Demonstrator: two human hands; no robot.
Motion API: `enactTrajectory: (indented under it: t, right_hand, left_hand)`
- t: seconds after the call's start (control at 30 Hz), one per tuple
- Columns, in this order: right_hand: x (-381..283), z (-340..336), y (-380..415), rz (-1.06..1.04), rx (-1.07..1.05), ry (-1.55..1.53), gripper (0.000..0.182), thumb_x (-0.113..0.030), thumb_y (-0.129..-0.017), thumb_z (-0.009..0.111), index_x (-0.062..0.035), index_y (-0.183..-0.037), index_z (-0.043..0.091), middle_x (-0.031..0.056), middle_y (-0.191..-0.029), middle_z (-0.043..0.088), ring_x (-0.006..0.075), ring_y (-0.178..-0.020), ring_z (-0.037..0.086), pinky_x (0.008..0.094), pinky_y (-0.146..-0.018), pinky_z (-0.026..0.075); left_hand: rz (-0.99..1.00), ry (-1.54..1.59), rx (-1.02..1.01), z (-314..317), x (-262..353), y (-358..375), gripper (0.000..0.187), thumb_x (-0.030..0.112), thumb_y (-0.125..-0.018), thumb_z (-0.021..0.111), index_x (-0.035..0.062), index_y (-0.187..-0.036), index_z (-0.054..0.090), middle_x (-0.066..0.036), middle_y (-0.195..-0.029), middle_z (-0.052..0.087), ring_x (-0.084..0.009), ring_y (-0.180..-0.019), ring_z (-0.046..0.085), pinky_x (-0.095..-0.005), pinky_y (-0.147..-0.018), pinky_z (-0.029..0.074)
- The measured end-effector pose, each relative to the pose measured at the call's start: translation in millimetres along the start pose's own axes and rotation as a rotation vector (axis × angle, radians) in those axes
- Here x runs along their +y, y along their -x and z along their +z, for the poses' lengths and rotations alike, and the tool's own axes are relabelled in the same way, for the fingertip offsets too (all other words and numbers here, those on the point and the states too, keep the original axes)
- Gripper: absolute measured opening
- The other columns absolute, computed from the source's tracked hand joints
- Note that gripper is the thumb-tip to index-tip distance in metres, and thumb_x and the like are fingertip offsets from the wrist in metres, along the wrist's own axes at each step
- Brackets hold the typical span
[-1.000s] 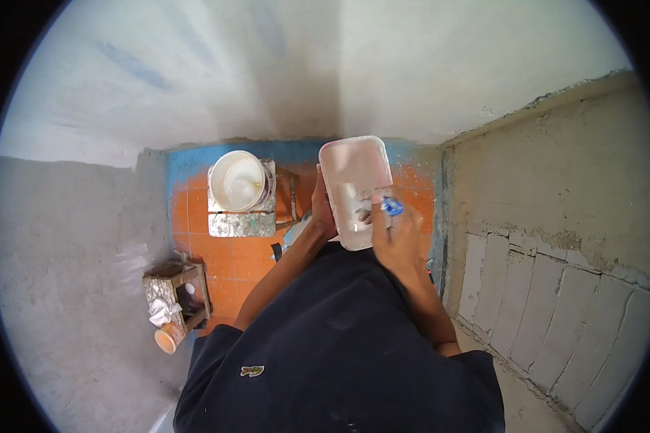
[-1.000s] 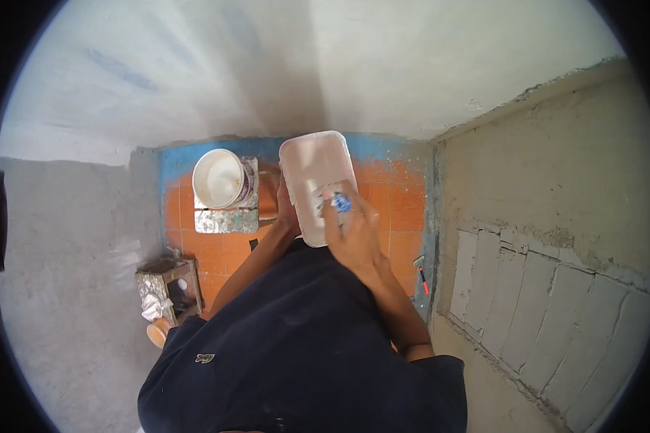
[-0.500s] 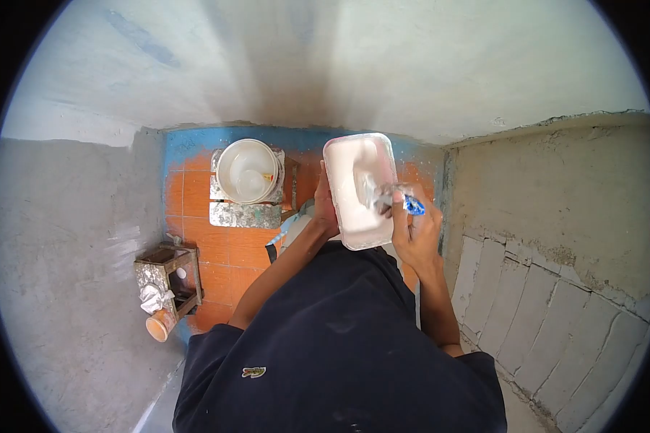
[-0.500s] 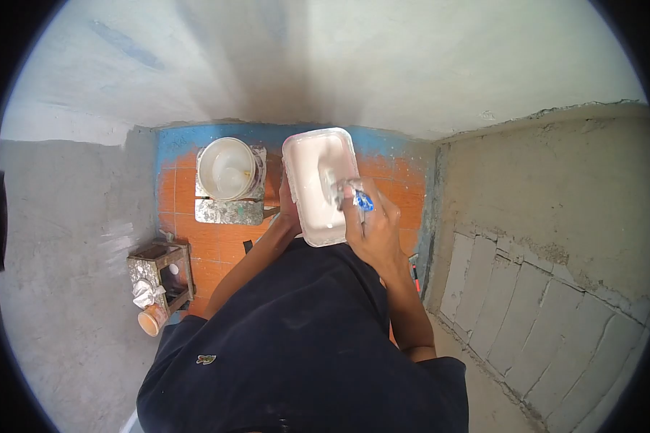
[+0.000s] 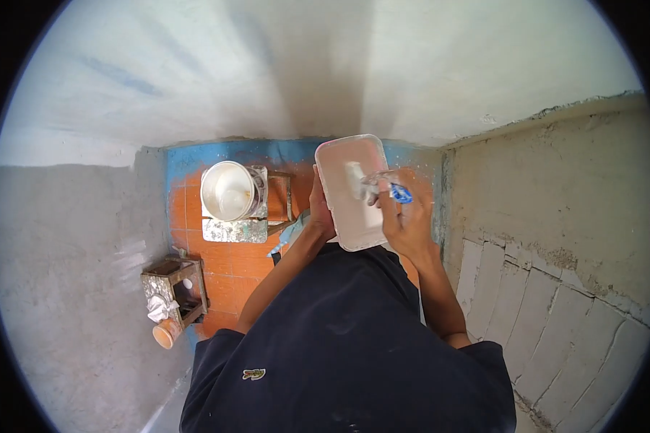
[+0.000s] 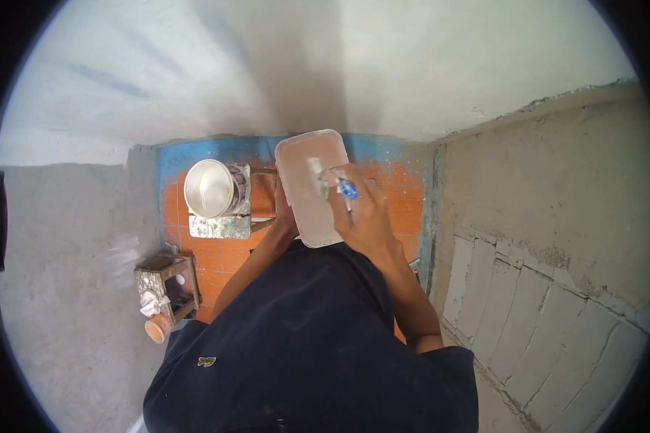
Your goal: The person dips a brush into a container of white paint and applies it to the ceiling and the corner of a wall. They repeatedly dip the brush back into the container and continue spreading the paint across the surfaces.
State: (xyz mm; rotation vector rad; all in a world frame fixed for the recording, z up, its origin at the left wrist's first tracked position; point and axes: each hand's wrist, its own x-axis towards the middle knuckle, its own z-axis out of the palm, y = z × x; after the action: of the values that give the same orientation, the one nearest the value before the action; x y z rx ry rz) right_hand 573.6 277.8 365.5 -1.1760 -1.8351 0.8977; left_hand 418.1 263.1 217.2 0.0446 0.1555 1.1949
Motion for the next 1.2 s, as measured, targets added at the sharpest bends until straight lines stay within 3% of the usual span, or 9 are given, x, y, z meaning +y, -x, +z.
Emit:
enactTrajectory:
  t: [0.1,0.27,0.4,0.53,0.7,0.8,0.97,1.07,1.2]
  right_hand:
    - [15.5,-12.2,6.0,-0.009,-0.082,-0.05,0.016,-0.011,-0.098,0.06,0.0041,-0.101,0.062,0.0202,-0.087,0.067,0.0292,-0.071,0.069,0.0384,-0.066,0.054]
    - [35.7,-72.3,12.4,0.131,0.029,-0.239,0.019,-0.014,-0.102,0.056,0.0041,-0.099,0.063,0.0168,-0.087,0.068,0.0214,-0.07,0.068,0.034,-0.062,0.054]
    - [55.8,-97.4,9.5,0.116,0.182,-0.433,0.019,-0.013,-0.103,0.053,0.0027,-0.098,0.063,0.0124,-0.088,0.069,0.017,-0.068,0.066,0.0317,-0.059,0.052]
    - [74.4,-115.3,13.9,-0.173,0.002,-0.101,0.011,-0.006,-0.099,0.056,0.0016,-0.098,0.064,0.0128,-0.089,0.066,0.0206,-0.066,0.066,0.0355,-0.058,0.051]
    - [86.5,-151.7,36.2,-0.167,0.266,-0.249,0.012,-0.005,-0.096,0.058,0.0065,-0.097,0.062,0.0181,-0.088,0.065,0.0318,-0.068,0.067,0.0378,-0.061,0.052]
    - [105.3,-164.7,39.6,-0.144,0.052,-0.048,0.011,-0.004,-0.097,0.058,0.0058,-0.096,0.063,0.0156,-0.087,0.065,0.028,-0.067,0.067,0.0375,-0.06,0.053]
    - [92.5,-203.7,50.9,-0.069,0.226,-0.319,0.016,-0.008,-0.102,0.053,0.0036,-0.098,0.064,0.0119,-0.083,0.066,0.0159,-0.066,0.066,0.0317,-0.058,0.053]
    - [110.0,-213.4,46.8,0.006,0.052,-0.324,0.017,-0.009,-0.103,0.052,0.0033,-0.099,0.063,0.0124,-0.084,0.066,0.0158,-0.067,0.067,0.03,-0.062,0.054]
    - [120.3,-218.6,52.6,0.006,0.188,-0.554,0.023,-0.016,-0.106,0.05,0.0031,-0.102,0.061,0.0143,-0.091,0.066,0.017,-0.069,0.067,0.03,-0.065,0.054]
  left_hand:
    - [-0.008,0.059,-0.153,-2.5,-17.4,-21.4,0.078,0.071,-0.099,0.033,0.01,-0.146,0.046,-0.013,-0.139,0.057,-0.0298,-0.125,0.058,-0.048,-0.107,0.047]
    - [0.089,-0.283,0.397,34.4,-40.2,-37.4,0.079,0.072,-0.099,0.033,0.0102,-0.146,0.046,-0.014,-0.138,0.057,-0.0311,-0.125,0.058,-0.049,-0.106,0.048]
    - [0.048,-0.153,0.261,26.0,-67.3,-53.6,0.079,0.072,-0.098,0.033,0.0099,-0.144,0.048,-0.015,-0.135,0.059,-0.0322,-0.121,0.06,-0.0499,-0.102,0.051]
    - [-0.006,0.088,-0.031,22.7,-96.5,-74.5,0.081,0.074,-0.096,0.034,0.0097,-0.142,0.05,-0.016,-0.13,0.062,-0.0342,-0.113,0.065,-0.0503,-0.096,0.055]
    - [0.158,-0.186,0.301,44.7,-138.6,-96.3,0.081,0.074,-0.097,0.032,0.0093,-0.143,0.049,-0.017,-0.129,0.062,-0.0351,-0.11,0.066,-0.0515,-0.091,0.057]
    - [0.037,0.19,-0.03,29.3,-155.7,-103.5,0.08,0.072,-0.098,0.031,0.0097,-0.144,0.048,-0.017,-0.131,0.061,-0.0352,-0.112,0.065,-0.0519,-0.093,0.057]
    - [0.075,-0.015,0.054,43.0,-173.4,-114.2,0.082,0.074,-0.097,0.03,0.0096,-0.146,0.046,-0.017,-0.134,0.06,-0.0354,-0.117,0.063,-0.0522,-0.099,0.053]
    - [0.045,-0.071,0.022,41.9,-177.8,-119.2,0.084,0.075,-0.097,0.031,0.0082,-0.146,0.046,-0.018,-0.135,0.059,-0.0359,-0.119,0.061,-0.0531,-0.102,0.051]
    - [0.058,-0.033,0.013,47.6,-183.7,-121.6,0.086,0.075,-0.096,0.032,0.0069,-0.146,0.046,-0.019,-0.137,0.058,-0.0366,-0.121,0.06,-0.0532,-0.103,0.049]
